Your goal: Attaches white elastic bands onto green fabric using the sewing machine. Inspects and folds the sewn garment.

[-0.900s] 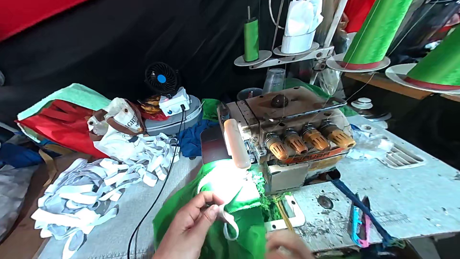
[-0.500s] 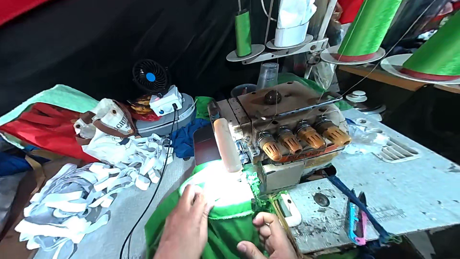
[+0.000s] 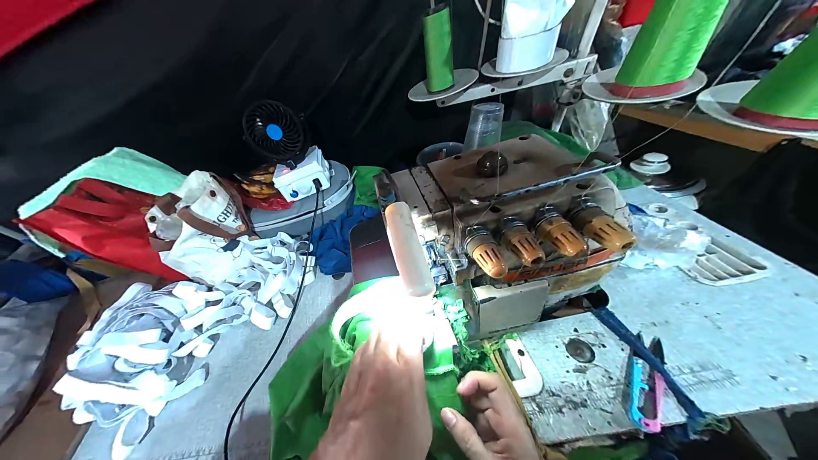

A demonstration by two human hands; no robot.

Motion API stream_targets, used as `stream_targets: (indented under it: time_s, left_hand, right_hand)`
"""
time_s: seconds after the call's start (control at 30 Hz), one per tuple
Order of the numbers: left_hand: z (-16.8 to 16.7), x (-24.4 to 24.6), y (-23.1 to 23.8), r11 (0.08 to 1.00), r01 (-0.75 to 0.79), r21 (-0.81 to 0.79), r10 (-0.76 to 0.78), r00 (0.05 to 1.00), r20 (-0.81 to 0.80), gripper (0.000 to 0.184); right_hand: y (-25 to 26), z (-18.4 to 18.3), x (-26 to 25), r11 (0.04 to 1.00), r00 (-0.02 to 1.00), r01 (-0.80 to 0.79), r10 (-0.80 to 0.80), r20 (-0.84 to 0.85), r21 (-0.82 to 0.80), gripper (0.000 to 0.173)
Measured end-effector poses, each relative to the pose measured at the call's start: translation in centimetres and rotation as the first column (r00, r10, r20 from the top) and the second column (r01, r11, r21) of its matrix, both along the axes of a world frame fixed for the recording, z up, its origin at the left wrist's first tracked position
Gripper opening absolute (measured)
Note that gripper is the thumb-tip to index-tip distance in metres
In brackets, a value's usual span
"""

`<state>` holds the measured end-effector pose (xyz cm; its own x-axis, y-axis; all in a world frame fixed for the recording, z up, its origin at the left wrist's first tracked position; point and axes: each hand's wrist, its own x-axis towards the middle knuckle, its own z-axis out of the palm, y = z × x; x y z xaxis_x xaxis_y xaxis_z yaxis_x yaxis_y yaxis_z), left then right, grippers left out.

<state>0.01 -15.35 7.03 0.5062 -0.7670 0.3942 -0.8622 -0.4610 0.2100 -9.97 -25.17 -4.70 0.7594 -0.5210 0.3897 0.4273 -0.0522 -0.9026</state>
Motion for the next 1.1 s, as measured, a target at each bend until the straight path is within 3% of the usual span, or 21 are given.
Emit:
stream_targets:
  time_s: [0.07,0.23,0.37,0.43,0.53,0.73,1.1]
  left_hand:
    - [-0.5,-0.1,-0.7,0.999,-0.050,-0.012,0.051,0.997,0.060,0.032]
    - [-0.8,0.5,-1.6,0.991,-0.101,-0.090,0.117,0.973,0.196,0.012]
    - [-1.0,-0.5,-2.1,0.992,0.012,-0.128,0.021,0.969,0.248,0.012]
    - [-0.5,-2.0,-1.6,0.990,0.091,-0.112,-0.063,0.970,0.236,0.012]
    - [-0.5,-3.5,0.0,0.993,0.092,-0.077,-0.077,0.981,0.178,0.013]
    - [-3.3,-3.6,1.2,0.980,0.072,-0.188,-0.056,0.994,0.089,0.012]
    - [-4.3,-3.4,0.6,0.972,0.065,-0.225,-0.036,0.991,0.130,0.011]
  right_hand:
    - [-0.4,-0.2,0.1,0.996,0.997,-0.072,0.071,0.024,0.058,0.035]
    - [-0.6,0.3,0.2,0.990,0.988,-0.127,0.132,-0.084,0.062,0.045]
    - [-1.2,0.3,0.2,0.987,0.981,-0.160,0.160,-0.110,0.010,0.045]
    - [-1.1,1.1,0.1,0.992,0.984,-0.127,0.126,-0.126,-0.007,0.041]
    - [-1.0,1.1,0.0,0.993,0.986,-0.113,0.116,-0.122,0.032,0.029]
    - [-1.4,0.1,-0.1,0.989,0.985,-0.146,0.145,-0.090,-0.004,0.009]
    - [-1.1,0.4,-0.3,0.990,0.983,-0.139,0.141,-0.114,0.021,0.010]
